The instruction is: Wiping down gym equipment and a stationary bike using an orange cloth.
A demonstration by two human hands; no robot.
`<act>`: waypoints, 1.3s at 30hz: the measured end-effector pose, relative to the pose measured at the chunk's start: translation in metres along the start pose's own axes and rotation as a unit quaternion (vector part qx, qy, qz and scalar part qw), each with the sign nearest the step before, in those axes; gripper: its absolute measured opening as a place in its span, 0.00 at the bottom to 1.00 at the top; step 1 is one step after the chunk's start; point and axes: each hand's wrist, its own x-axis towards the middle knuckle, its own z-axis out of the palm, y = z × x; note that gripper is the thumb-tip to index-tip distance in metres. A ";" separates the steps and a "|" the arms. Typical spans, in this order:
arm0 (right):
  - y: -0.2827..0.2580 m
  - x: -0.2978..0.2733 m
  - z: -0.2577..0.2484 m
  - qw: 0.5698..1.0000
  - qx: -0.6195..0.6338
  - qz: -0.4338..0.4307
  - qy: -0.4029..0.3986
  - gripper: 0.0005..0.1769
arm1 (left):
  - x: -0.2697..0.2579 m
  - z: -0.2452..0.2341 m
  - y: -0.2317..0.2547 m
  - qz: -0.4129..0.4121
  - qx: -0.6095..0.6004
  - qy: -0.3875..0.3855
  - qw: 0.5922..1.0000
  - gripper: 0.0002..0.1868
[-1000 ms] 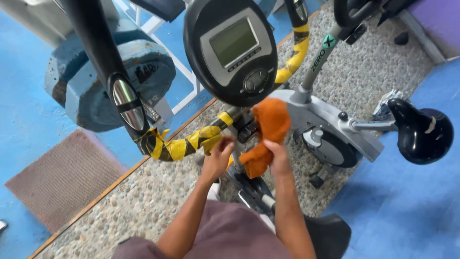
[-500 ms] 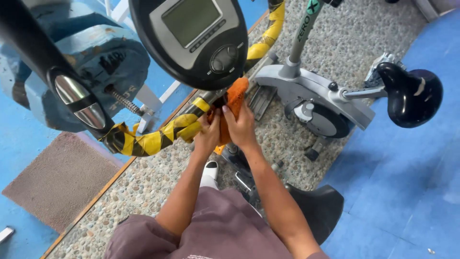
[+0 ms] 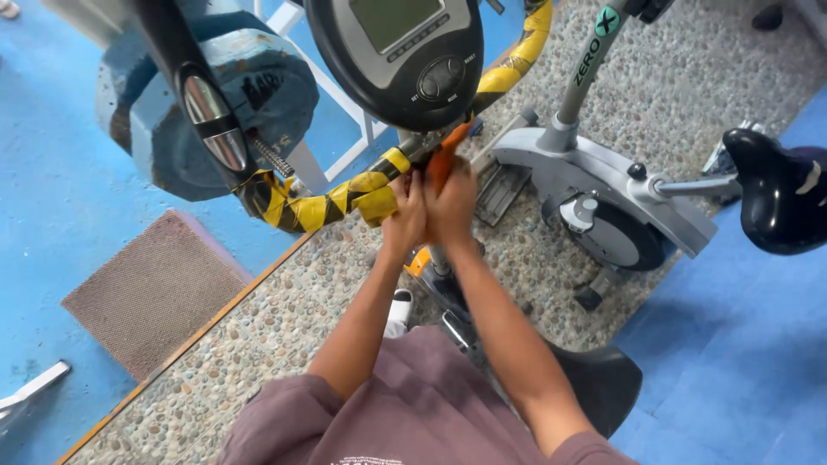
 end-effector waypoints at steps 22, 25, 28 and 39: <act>0.048 -0.030 -0.012 0.962 -0.090 -0.253 -0.045 0.37 | -0.069 -0.038 -0.072 0.097 0.067 -0.048 0.992 0.12; 0.022 -0.043 -0.054 0.956 0.045 -0.279 -0.081 0.30 | -0.089 -0.053 -0.068 0.119 0.090 -0.104 0.983 0.12; -0.021 -0.046 -0.084 0.945 0.222 -0.206 -0.123 0.27 | -0.112 -0.086 -0.011 0.190 0.052 -0.143 0.970 0.11; -0.105 -0.013 0.034 0.919 -0.001 -0.380 0.103 0.21 | -0.038 -0.212 0.122 0.583 0.120 -0.144 0.790 0.03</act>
